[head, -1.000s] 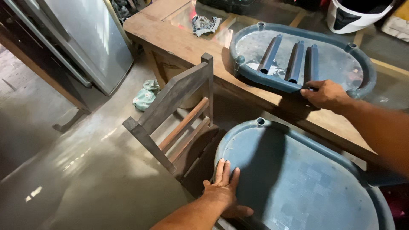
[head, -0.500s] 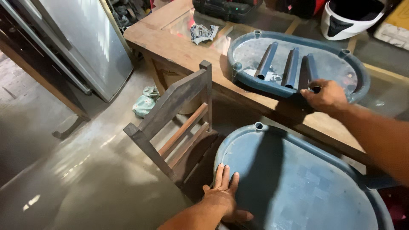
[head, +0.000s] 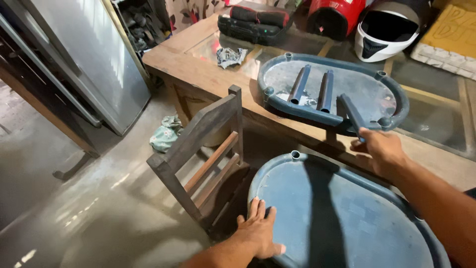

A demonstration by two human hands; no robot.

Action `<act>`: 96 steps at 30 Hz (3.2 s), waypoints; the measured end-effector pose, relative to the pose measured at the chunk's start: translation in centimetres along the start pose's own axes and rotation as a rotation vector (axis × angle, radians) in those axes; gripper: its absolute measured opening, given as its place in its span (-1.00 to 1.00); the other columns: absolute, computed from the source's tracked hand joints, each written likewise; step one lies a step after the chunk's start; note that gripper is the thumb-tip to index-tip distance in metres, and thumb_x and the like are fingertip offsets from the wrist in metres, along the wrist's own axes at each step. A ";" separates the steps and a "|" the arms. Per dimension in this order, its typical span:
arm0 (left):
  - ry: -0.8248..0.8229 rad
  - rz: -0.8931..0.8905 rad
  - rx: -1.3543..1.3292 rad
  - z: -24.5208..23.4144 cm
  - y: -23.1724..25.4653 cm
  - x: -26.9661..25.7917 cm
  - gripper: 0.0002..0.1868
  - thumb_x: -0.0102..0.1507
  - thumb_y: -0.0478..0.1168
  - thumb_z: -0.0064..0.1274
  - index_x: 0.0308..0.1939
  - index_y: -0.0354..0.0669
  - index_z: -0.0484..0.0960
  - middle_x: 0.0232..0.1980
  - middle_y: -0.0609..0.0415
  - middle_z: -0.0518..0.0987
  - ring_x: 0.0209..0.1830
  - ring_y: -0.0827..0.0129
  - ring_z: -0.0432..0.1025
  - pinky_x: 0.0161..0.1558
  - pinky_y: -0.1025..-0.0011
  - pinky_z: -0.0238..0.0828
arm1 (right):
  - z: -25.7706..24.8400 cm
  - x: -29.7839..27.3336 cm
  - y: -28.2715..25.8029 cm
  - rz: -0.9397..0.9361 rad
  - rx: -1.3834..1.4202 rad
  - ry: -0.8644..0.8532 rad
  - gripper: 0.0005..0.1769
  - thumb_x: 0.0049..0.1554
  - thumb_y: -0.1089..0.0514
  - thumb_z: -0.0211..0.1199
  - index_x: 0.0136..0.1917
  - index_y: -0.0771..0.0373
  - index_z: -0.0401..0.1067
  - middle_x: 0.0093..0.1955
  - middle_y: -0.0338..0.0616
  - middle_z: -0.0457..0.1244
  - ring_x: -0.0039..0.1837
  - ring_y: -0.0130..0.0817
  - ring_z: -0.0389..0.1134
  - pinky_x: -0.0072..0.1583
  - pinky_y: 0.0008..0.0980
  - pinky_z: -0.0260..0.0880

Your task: The person assembles a plastic stool by inserting blue cylindrical legs into the seat base and then attaching the top seat. The person handles the seat base, legs, and top seat, aligning and pressing parts together by hand.

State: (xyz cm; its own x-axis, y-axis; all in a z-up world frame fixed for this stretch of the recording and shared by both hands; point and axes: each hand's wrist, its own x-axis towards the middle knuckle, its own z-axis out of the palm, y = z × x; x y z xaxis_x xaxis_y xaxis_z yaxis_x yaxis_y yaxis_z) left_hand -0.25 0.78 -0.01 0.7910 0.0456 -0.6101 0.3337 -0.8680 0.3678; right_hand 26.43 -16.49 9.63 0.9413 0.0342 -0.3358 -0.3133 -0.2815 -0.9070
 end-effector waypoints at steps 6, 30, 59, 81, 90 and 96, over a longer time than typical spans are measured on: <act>0.416 0.048 -0.393 -3.5 1.1 -0.2 -0.49 0.30 0.07 0.06 0.17 -0.21 0.55 0.33 -0.20 0.50 0.39 -0.05 0.36 0.36 0.07 0.36 | -1.8 -5.7 1.8 0.057 0.128 -0.074 -0.60 0.36 0.01 0.04 0.15 0.44 0.39 -0.02 0.10 0.33 0.01 -0.18 0.32 0.08 -0.22 0.39; 0.767 0.100 0.026 -13.4 -4.0 0.1 -0.52 0.44 0.18 -0.15 -0.12 -0.11 0.65 -0.11 -0.20 0.67 -0.05 -0.15 0.55 0.07 -0.01 0.46 | -4.4 -9.0 2.4 0.016 0.125 0.145 -0.60 0.36 -0.04 -0.01 0.12 0.36 0.39 -0.26 -0.03 0.19 -0.23 -0.27 0.21 -0.18 -0.26 0.26; 0.470 -0.171 -1.100 -11.2 -4.3 4.0 -0.30 0.45 0.19 -0.32 -0.13 -0.50 0.58 -0.31 -0.19 0.53 -0.26 -0.22 0.44 0.01 -0.22 0.49 | -0.4 -11.7 -0.1 -0.275 0.121 -0.318 -0.71 0.28 -0.04 0.10 0.06 0.21 0.43 -0.21 -0.17 0.20 -0.17 -0.38 0.25 -0.13 -0.37 0.34; 0.680 0.262 -0.406 -11.6 6.8 -2.4 -0.21 0.36 0.39 -0.37 -0.25 -0.27 0.66 -0.24 -0.32 0.66 -0.16 -0.21 0.57 -0.09 -0.07 0.48 | 5.4 -12.6 2.3 0.192 0.487 -0.242 -0.62 0.12 -0.15 0.26 -0.37 -0.04 0.19 -0.53 -0.39 -0.03 -0.51 -0.51 -0.02 -0.44 -0.48 -0.06; 0.731 0.241 -0.299 -11.8 3.5 -3.1 -0.19 0.37 0.37 -0.47 -0.23 -0.22 0.69 -0.26 -0.29 0.67 -0.18 -0.21 0.57 -0.06 -0.07 0.47 | 2.0 -7.9 1.1 0.197 0.390 -0.041 -0.58 0.21 -0.14 0.24 -0.34 -0.06 0.13 -0.47 -0.45 -0.03 -0.50 -0.63 -0.14 -0.46 -0.57 -0.15; 0.768 0.234 -0.331 -11.2 2.5 -3.6 -0.24 0.38 0.38 -0.40 -0.25 -0.23 0.62 -0.31 -0.24 0.64 -0.22 -0.18 0.56 -0.11 -0.08 0.46 | 1.2 -8.4 -0.5 0.212 0.424 0.173 -0.59 0.30 -0.24 0.15 -0.18 0.05 0.25 -0.33 -0.40 0.05 -0.33 -0.63 0.04 -0.31 -0.60 0.12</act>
State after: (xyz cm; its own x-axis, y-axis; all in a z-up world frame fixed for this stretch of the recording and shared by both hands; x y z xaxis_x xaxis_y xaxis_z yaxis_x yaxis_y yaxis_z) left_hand 3.45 3.98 10.94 0.9454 0.3084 0.1053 0.1568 -0.7137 0.6826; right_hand 18.55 -15.44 12.61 0.8471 -0.1512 -0.5095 -0.4897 0.1507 -0.8588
